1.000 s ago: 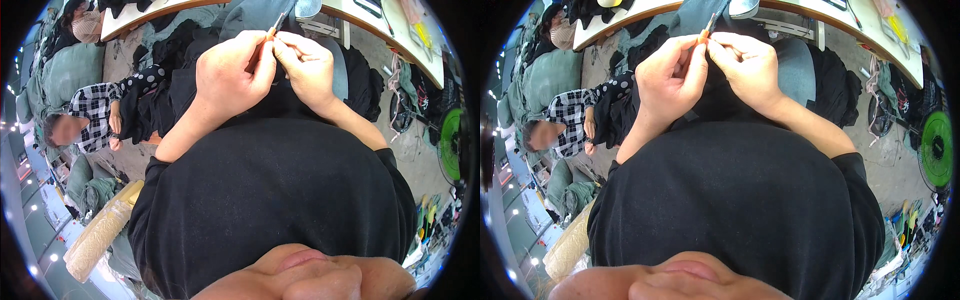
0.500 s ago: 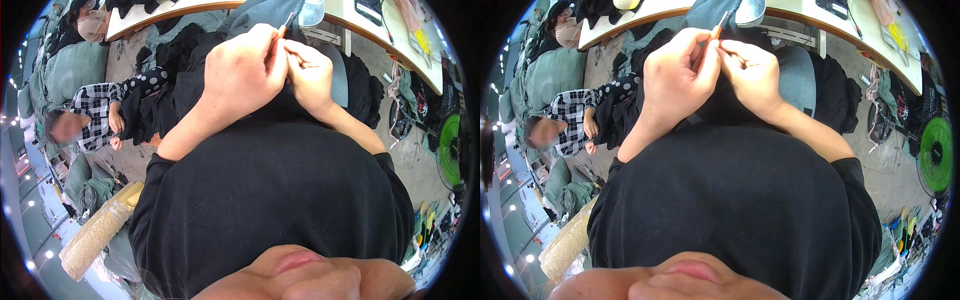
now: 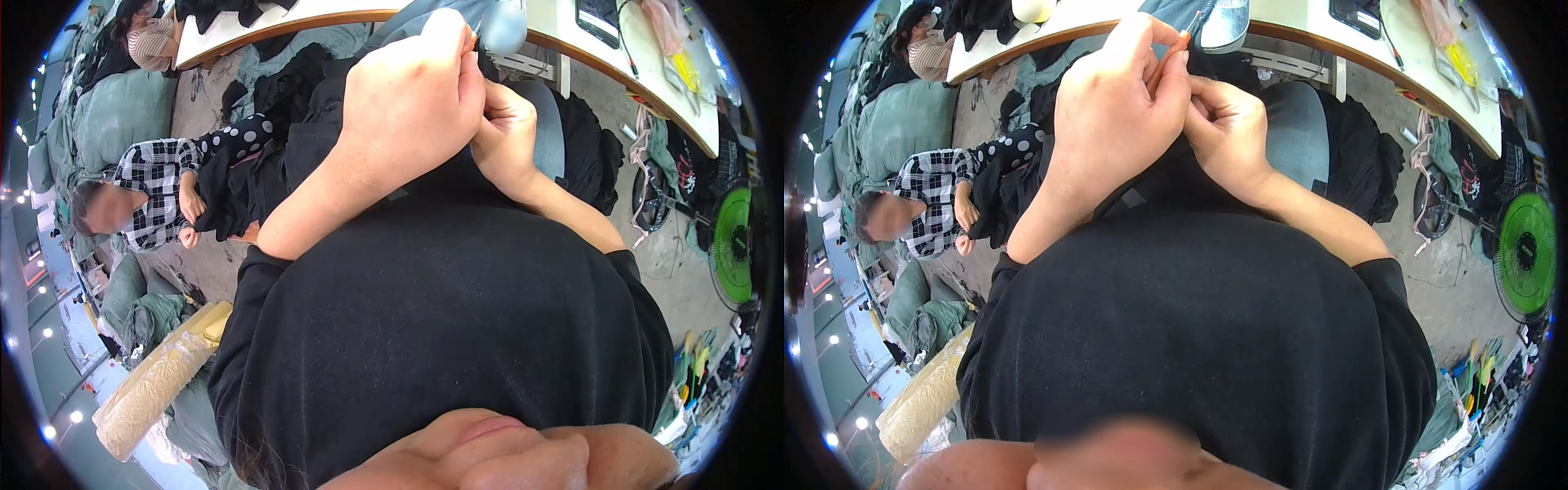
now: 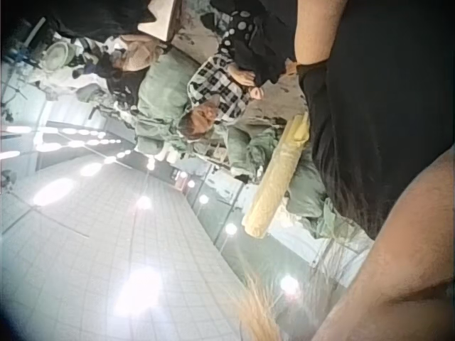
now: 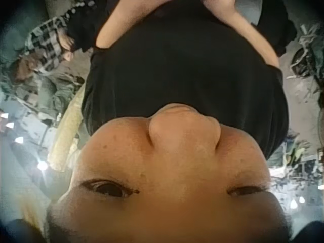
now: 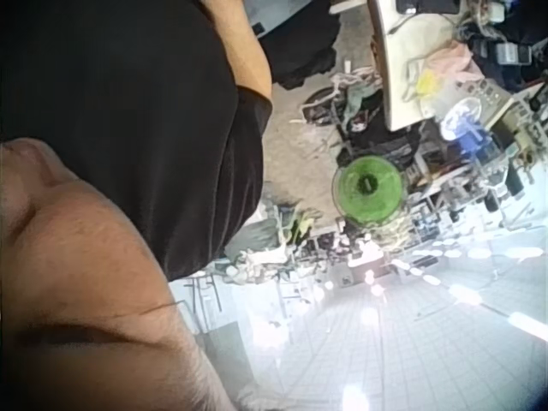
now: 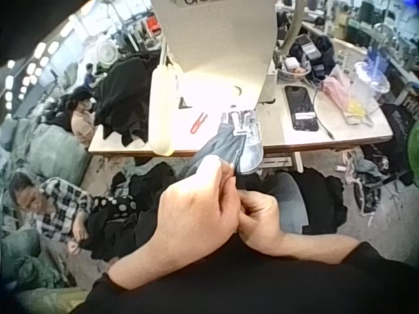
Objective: The person unpicks stitches along the seams of black fabric using a seam ripper, turning and repositioning the garment by hand.
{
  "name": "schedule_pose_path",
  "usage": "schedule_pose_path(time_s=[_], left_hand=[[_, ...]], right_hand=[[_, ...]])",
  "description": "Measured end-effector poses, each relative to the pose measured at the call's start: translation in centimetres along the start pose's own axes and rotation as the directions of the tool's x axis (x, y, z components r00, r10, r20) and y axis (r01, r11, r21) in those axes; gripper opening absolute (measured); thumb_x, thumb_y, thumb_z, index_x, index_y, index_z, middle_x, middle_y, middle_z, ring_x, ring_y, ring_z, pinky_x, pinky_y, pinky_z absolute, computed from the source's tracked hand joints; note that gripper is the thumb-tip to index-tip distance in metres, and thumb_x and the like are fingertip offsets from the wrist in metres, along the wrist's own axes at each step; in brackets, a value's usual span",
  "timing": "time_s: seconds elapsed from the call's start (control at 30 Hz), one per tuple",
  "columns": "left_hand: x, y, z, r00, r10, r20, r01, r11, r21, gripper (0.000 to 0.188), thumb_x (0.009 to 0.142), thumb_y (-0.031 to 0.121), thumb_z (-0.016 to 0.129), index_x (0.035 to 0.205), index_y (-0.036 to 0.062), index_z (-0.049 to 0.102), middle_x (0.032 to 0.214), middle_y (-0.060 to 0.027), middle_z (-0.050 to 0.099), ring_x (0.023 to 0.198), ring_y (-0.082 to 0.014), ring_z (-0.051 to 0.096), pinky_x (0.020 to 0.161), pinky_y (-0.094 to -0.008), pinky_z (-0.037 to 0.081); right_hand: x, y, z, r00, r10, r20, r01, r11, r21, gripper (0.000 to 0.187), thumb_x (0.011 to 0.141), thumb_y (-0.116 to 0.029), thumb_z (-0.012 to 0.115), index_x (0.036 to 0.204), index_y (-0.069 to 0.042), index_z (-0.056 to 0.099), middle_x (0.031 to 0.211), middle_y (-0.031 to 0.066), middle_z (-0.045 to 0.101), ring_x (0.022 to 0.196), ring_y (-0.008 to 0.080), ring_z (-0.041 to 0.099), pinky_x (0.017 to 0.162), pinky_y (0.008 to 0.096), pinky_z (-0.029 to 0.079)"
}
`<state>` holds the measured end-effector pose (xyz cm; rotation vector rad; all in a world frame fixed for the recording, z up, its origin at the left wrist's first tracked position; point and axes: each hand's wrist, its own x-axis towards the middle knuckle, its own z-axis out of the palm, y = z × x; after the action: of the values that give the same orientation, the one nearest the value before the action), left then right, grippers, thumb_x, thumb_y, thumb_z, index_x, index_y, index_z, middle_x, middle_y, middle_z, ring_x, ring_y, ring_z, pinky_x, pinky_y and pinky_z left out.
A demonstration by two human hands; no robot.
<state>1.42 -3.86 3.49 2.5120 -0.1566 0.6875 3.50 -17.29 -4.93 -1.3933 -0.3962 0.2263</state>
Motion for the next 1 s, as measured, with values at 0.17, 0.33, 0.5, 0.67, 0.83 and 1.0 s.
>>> schedule_pose_path(time_s=[0.17,0.33,0.5,0.67,0.83,1.0], left_hand=[[-0.1,0.2,-0.3,1.000,-0.020,0.010,0.020,1.000,-0.007,0.011,0.091,0.010,0.071,0.100,0.0055,0.065,0.056,-0.0047,0.057,0.049,-0.0194,0.061,0.050,-0.0322,0.046],[-0.6,0.5,-1.1,0.997,-0.058,0.046,0.060,0.997,-0.040,0.012,0.091,0.010,0.071,0.101,0.0053,0.066,0.055,-0.0044,0.055,0.047,-0.0182,0.057,0.049,-0.0313,0.043],[-0.6,0.2,-0.7,0.998,-0.055,0.030,0.056,0.997,-0.056,0.013,0.091,0.010,0.071,0.103,0.0059,0.068,0.055,-0.0041,0.053,0.046,-0.0169,0.055,0.049,-0.0306,0.043],[-0.4,0.3,-0.7,0.998,-0.053,0.040,0.055,0.998,-0.038,0.013,0.092,0.011,0.071,0.104,0.0063,0.069,0.055,-0.0044,0.053,0.047,-0.0173,0.055,0.050,-0.0307,0.043],[-0.4,0.6,-0.8,0.996,-0.058,0.065,0.060,0.998,-0.022,0.013,0.092,0.012,0.070,0.104,0.0069,0.069,0.055,-0.0047,0.053,0.047,-0.0179,0.056,0.050,-0.0309,0.044],[-0.4,0.6,-0.7,0.997,-0.042,0.058,0.043,0.999,-0.003,0.012,0.091,0.011,0.071,0.103,0.0071,0.069,0.056,-0.0046,0.053,0.048,-0.0185,0.056,0.050,-0.0315,0.043]], right_hand=[[0.0,0.2,-0.1,1.000,-0.010,-0.004,0.010,1.000,0.000,0.018,0.100,-0.009,0.070,0.113,0.003,0.075,0.072,-0.0075,0.058,0.065,-0.0001,0.049,0.058,0.0194,0.043],[0.2,0.3,-0.3,1.000,0.016,0.007,-0.015,0.999,-0.033,0.018,0.099,-0.009,0.070,0.112,0.003,0.075,0.072,-0.0065,0.059,0.065,0.0006,0.049,0.058,0.0205,0.043],[0.1,-0.3,-0.2,1.000,0.012,0.005,-0.011,1.000,-0.020,0.017,0.100,-0.009,0.069,0.111,0.003,0.075,0.072,-0.0074,0.058,0.065,0.0004,0.048,0.058,0.0199,0.042],[0.1,-0.4,-0.4,0.997,0.080,0.021,-0.080,0.996,0.031,0.017,0.100,-0.009,0.069,0.111,0.003,0.075,0.072,-0.0080,0.057,0.065,-0.0002,0.047,0.057,0.0199,0.041],[0.2,0.4,-0.6,0.999,0.033,0.012,-0.033,0.999,0.014,0.018,0.100,-0.010,0.070,0.111,0.003,0.074,0.072,-0.0081,0.056,0.065,-0.0004,0.046,0.057,0.0196,0.040],[0.4,0.5,-0.6,1.000,0.030,0.007,-0.030,0.999,0.036,0.019,0.100,-0.012,0.071,0.111,0.003,0.074,0.073,-0.0075,0.058,0.065,-0.0003,0.047,0.058,0.0196,0.041]])
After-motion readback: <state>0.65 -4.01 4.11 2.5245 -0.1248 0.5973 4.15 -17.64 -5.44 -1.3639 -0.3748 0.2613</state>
